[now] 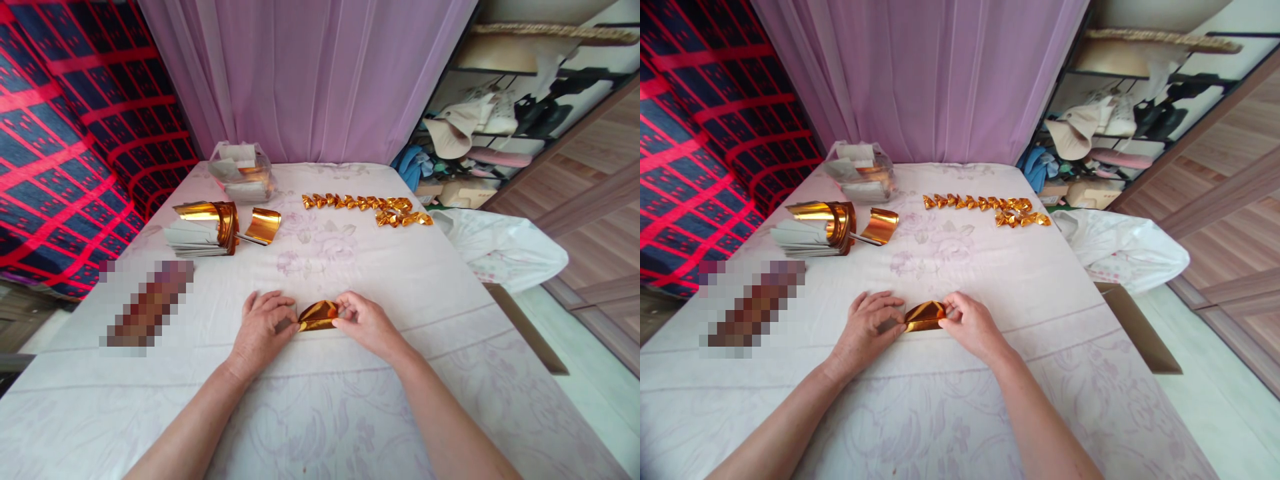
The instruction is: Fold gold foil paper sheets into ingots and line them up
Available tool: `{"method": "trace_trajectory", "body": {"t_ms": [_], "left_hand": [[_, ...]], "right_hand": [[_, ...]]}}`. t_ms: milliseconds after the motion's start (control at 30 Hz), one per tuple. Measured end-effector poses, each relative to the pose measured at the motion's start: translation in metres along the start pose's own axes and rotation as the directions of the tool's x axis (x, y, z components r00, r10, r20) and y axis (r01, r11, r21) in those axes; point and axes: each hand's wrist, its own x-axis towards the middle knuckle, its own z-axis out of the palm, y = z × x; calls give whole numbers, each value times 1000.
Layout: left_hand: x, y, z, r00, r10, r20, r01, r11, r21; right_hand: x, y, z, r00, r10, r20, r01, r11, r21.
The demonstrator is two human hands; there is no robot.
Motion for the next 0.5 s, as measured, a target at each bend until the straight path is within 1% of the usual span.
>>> {"method": "trace_trajectory", "body": {"t_ms": [100,300,500], "left_hand": [[0,1,-1,1000,-3,2,3,1000,-8],[0,2,0,1000,-12,8,12,1000,-9],[-1,2,-4,1000,-3,20,4,1000,-17]], "right_hand": [[0,1,1,999,23,28,-24,999,38],[-2,1,-2,998,-39,55,39,999,4],[0,-1,-1,996,-51,79,50,999,20]]}}
